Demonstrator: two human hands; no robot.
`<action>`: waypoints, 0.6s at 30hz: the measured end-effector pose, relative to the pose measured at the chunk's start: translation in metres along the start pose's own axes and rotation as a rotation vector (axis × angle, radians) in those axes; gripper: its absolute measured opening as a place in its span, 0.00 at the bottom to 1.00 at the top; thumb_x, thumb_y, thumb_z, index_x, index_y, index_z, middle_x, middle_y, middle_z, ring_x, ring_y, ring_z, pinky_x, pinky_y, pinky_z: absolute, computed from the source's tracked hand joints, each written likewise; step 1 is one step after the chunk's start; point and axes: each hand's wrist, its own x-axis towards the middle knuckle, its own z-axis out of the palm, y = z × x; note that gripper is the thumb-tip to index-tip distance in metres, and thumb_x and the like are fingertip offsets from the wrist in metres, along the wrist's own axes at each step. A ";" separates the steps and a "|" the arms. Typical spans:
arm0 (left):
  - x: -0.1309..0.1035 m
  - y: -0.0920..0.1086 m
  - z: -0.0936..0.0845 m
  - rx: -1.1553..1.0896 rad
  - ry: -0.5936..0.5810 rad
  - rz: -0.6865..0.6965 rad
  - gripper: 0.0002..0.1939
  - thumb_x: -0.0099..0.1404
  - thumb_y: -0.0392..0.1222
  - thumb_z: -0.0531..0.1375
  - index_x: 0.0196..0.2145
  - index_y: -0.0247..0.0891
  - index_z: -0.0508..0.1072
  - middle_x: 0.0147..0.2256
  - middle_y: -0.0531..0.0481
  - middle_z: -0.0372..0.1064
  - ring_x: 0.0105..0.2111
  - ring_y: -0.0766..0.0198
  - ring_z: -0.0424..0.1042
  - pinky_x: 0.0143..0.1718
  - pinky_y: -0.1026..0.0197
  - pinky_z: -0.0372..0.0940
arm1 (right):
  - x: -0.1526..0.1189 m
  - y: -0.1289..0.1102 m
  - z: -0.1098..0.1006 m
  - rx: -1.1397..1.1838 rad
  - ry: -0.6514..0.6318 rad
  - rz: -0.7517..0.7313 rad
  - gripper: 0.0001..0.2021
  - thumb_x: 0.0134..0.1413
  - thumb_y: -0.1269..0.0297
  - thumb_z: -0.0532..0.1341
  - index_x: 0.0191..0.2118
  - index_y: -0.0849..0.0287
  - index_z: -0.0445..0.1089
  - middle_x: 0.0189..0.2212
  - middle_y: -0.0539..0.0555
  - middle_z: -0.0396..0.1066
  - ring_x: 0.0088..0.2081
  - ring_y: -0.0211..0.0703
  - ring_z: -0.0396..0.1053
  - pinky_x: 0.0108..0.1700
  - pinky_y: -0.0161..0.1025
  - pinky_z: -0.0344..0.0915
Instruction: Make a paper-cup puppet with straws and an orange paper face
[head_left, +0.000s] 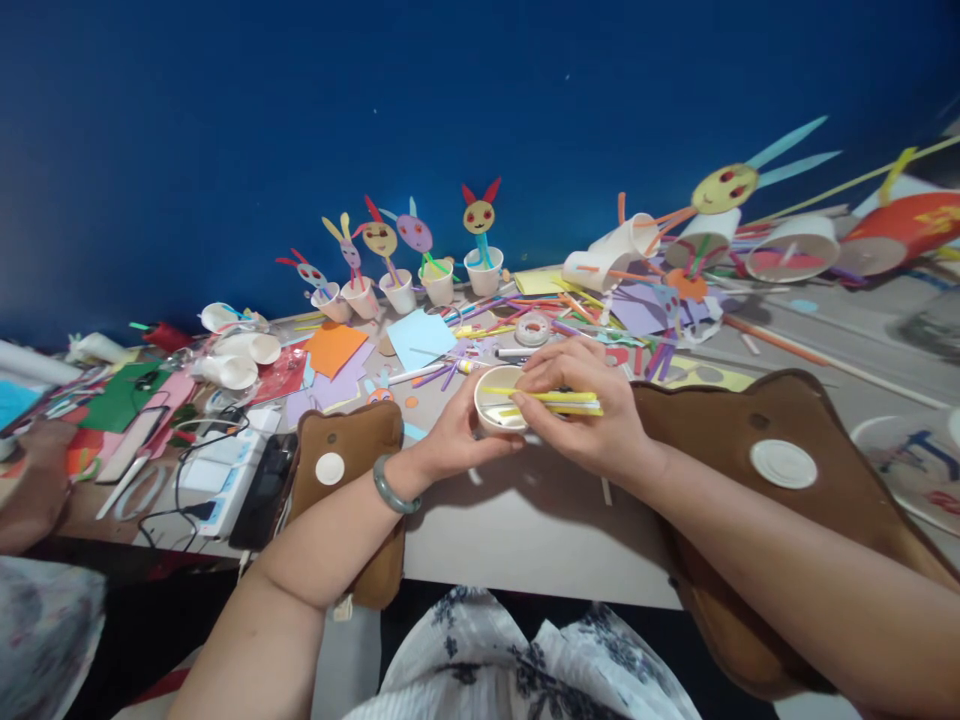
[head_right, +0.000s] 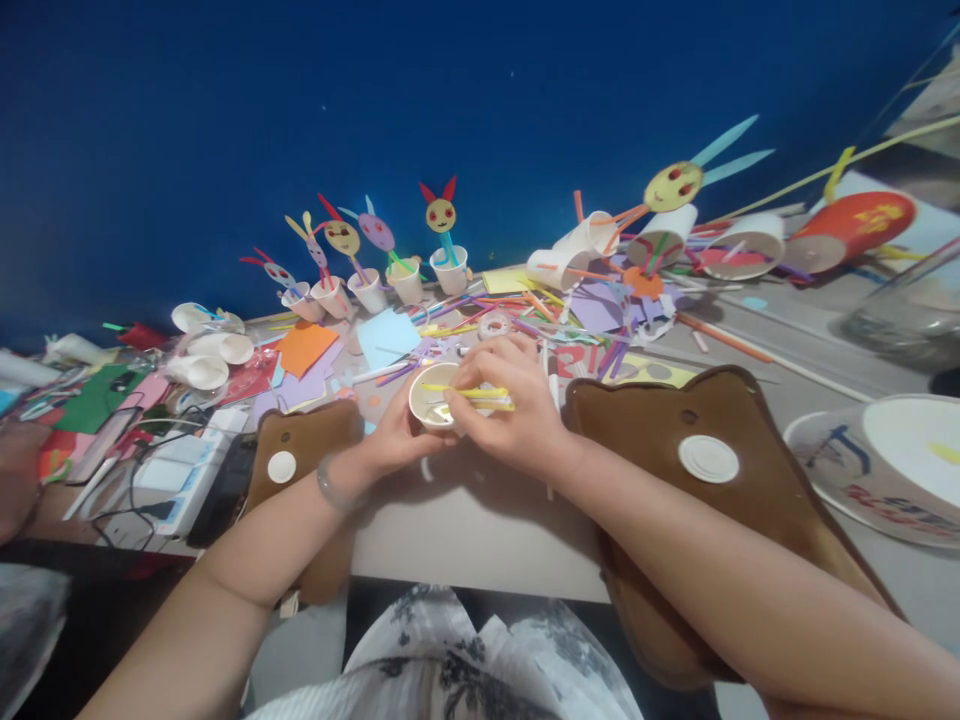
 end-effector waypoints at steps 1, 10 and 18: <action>0.000 0.000 0.000 0.005 0.001 0.005 0.40 0.57 0.62 0.71 0.59 0.42 0.63 0.54 0.42 0.68 0.55 0.50 0.71 0.58 0.46 0.68 | 0.000 0.000 0.000 -0.002 0.008 -0.005 0.08 0.51 0.68 0.68 0.28 0.51 0.68 0.29 0.49 0.75 0.37 0.51 0.75 0.52 0.59 0.62; 0.000 0.009 0.003 0.080 0.022 0.044 0.38 0.62 0.63 0.67 0.60 0.42 0.60 0.55 0.40 0.67 0.55 0.51 0.70 0.60 0.46 0.67 | -0.003 0.003 0.002 -0.033 -0.026 -0.003 0.09 0.53 0.65 0.67 0.29 0.51 0.66 0.30 0.50 0.76 0.36 0.50 0.74 0.50 0.56 0.64; -0.005 -0.001 0.002 0.194 0.058 0.066 0.45 0.62 0.60 0.68 0.66 0.44 0.50 0.63 0.38 0.56 0.64 0.48 0.62 0.65 0.46 0.61 | -0.003 0.005 0.002 0.000 -0.085 0.026 0.07 0.52 0.68 0.67 0.29 0.52 0.67 0.30 0.51 0.76 0.37 0.49 0.74 0.48 0.53 0.65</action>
